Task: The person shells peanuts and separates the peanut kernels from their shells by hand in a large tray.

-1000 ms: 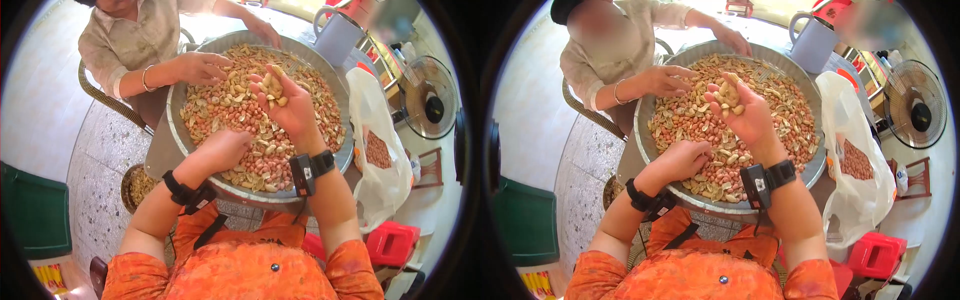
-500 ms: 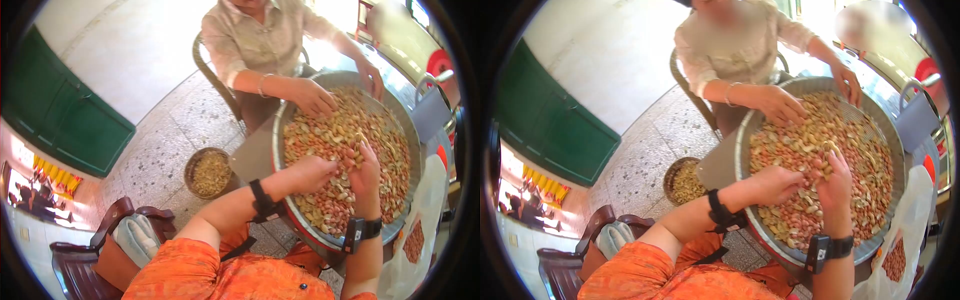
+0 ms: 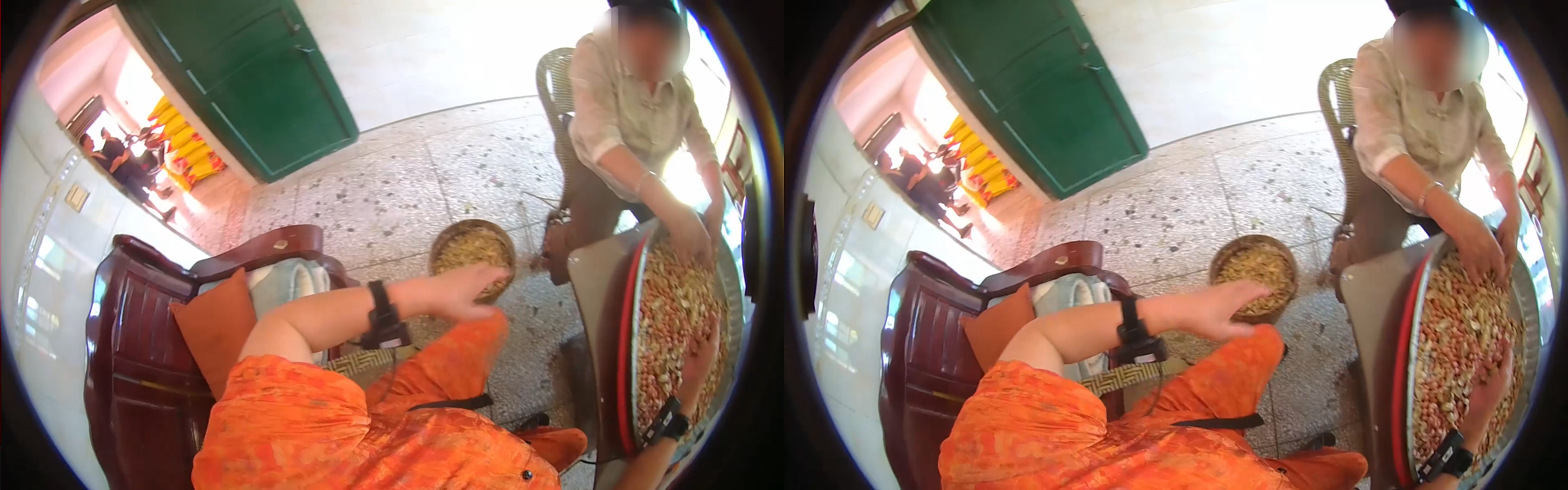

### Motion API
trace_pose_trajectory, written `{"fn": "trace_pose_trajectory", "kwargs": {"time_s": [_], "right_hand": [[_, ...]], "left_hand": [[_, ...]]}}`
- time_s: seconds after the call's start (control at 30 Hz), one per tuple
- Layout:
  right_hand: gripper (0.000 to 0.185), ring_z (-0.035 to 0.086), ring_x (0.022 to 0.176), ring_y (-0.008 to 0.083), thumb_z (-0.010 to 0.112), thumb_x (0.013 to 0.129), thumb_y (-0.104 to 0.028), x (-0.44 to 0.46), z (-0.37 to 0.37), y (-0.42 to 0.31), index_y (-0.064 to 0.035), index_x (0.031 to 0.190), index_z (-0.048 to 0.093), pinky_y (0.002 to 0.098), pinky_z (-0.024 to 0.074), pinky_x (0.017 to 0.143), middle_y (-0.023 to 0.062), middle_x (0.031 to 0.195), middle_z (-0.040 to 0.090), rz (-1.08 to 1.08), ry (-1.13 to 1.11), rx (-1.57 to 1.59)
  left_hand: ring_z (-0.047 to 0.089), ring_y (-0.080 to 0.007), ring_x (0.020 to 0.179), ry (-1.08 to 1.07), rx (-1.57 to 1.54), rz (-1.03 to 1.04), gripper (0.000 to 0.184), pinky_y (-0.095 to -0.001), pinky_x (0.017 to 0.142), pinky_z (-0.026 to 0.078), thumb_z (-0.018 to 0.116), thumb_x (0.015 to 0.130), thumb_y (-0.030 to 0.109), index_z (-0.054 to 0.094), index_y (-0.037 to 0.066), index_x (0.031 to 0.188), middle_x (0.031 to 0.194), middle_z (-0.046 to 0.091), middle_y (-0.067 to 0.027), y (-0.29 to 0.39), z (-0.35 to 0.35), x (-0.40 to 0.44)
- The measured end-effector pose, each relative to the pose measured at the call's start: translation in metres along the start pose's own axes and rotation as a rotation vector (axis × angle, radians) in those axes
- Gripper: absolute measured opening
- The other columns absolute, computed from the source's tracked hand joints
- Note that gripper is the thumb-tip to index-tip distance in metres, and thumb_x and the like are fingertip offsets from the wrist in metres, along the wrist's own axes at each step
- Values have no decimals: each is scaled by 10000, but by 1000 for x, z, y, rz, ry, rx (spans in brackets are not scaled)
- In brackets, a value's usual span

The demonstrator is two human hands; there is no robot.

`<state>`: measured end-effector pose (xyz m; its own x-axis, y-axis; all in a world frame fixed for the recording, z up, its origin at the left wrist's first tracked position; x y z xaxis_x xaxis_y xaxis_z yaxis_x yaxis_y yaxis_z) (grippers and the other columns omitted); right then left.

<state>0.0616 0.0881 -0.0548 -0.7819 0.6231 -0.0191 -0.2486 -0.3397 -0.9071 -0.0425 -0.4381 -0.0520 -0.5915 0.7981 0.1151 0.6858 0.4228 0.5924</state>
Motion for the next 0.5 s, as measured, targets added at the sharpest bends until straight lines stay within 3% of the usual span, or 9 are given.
{"fn": "trace_pose_trajectory", "kwargs": {"time_s": [0.07,0.13,0.17,0.23,0.3,0.33,0.43,0.5], "right_hand": [[309,434,638,95,448,828,-53,-10,11,-17,-35,1136,465,190,402,582,8,776,468,-833,-88,-1027],[297,449,750,117,464,792,-47,-38,48,-24,-27,1086,497,211,385,695,27,854,489,-1227,-107,-1559],[300,448,760,121,465,792,-48,-41,59,-23,-28,1090,494,214,385,700,31,866,484,-1159,-141,-1575],[306,445,779,130,467,794,-50,-50,66,-27,-30,1098,489,221,384,710,38,891,473,-792,-154,-1496],[312,442,797,139,470,795,-52,-62,71,-29,-32,1106,485,228,383,720,45,915,462,-554,-140,-1466],[315,441,807,144,471,796,-53,-63,70,-30,-33,1109,482,231,383,724,49,928,457,-508,-139,-1450],[324,436,835,157,475,798,-57,-69,71,-29,-36,1121,475,241,382,739,59,965,441,-408,-146,-1484],[331,433,854,166,477,799,-59,-72,72,-29,-38,1129,470,247,381,749,66,989,430,-373,-153,-1529]], "left_hand": [[367,-354,1111,-357,63,-312,712,-392,935,299,563,743,369,248,44,1292,1194,357,-256,-25,8,-65],[367,-370,1117,-600,120,-499,740,-412,911,322,571,730,394,241,45,1293,1235,331,-250,-34,21,-116],[367,-370,1117,-573,116,-537,740,-412,911,322,571,730,394,241,45,1293,1235,331,-250,-39,26,-129],[398,-376,1087,-856,-108,-707,736,-418,889,340,563,736,390,230,48,1296,1216,361,-252,-48,57,-162],[434,-373,1041,-723,-241,-733,698,-415,859,361,559,730,353,257,55,1284,1165,411,-250,-48,72,-175],[469,-369,995,-613,-364,-731,663,-413,828,382,556,723,317,284,62,1271,1115,461,-248,-50,74,-174],[514,-359,914,-666,-209,-735,583,-412,769,405,539,693,219,351,75,1226,990,538,-231,-34,64,-163],[497,-352,957,-662,-247,-756,541,-405,784,400,531,697,198,387,53,1197,1031,525,-219,-32,62,-160]]}}
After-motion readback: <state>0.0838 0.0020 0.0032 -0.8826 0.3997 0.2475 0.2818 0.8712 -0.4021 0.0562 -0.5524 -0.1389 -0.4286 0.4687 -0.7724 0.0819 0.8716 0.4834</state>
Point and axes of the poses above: each hand's wrist, its own x-axis towards the middle knuckle, its own z-axis out of the palm, y = z × x, the point moved 5 cm from there along x, towards the middle knuckle
